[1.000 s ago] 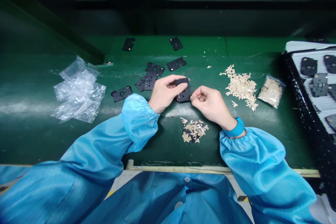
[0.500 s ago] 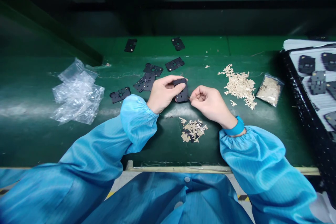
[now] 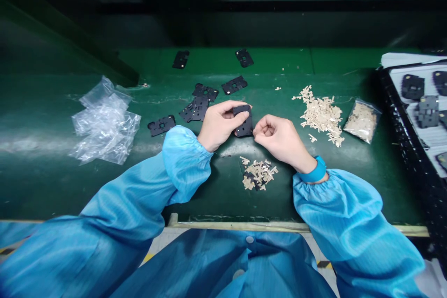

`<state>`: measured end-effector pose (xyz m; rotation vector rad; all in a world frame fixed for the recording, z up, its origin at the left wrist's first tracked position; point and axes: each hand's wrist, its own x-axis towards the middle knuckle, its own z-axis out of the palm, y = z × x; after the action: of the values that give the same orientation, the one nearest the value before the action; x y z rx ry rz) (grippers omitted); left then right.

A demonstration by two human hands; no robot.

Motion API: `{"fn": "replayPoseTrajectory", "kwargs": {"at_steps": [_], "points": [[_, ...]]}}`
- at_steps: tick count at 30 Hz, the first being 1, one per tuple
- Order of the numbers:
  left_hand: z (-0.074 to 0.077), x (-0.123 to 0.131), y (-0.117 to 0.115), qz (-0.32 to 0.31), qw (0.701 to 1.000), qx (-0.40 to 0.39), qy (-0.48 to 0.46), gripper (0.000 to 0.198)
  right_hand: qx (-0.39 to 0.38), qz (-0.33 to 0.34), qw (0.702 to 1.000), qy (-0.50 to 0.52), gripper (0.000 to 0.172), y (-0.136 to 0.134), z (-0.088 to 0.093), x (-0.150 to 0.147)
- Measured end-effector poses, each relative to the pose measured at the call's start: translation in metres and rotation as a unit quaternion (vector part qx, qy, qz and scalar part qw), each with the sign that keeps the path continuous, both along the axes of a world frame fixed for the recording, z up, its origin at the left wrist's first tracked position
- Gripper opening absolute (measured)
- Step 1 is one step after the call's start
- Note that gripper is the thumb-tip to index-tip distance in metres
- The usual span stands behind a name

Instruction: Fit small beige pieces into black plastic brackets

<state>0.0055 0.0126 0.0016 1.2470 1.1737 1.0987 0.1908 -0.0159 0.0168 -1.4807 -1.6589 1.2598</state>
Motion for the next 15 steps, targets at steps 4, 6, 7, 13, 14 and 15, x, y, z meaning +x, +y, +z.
{"fn": "replayPoseTrajectory", "kwargs": {"at_steps": [4,6,7,13,14,15], "points": [[0.0003,0.0000,-0.0001,-0.001,1.000,-0.003,-0.002,0.022,-0.001,-0.003,1.000,0.006,0.005,-0.0004,0.0005,0.0001],[0.0000,-0.0001,0.0001,-0.001,1.000,-0.002,-0.005,0.022,-0.002,-0.003,1.000,0.005,0.005,-0.0003,0.0012,-0.0001],[-0.0003,-0.0001,0.0001,-0.001,1.000,0.000,-0.006,0.021,-0.004,-0.002,1.000,0.005,0.005,-0.0003,0.0016,-0.0002],[-0.0009,0.0000,0.0000,-0.001,1.000,-0.001,-0.002,0.022,-0.001,-0.009,1.000,0.009,0.004,0.0005,0.0029,-0.0008],[-0.0008,0.0000,0.0000,0.000,1.000,-0.002,-0.002,0.022,0.000,-0.010,1.000,0.010,0.004,0.0006,0.0027,-0.0010],[-0.0006,0.0000,-0.0001,0.000,1.000,-0.003,-0.002,0.022,0.000,-0.009,1.000,0.010,0.004,0.0007,0.0025,-0.0012]]}}
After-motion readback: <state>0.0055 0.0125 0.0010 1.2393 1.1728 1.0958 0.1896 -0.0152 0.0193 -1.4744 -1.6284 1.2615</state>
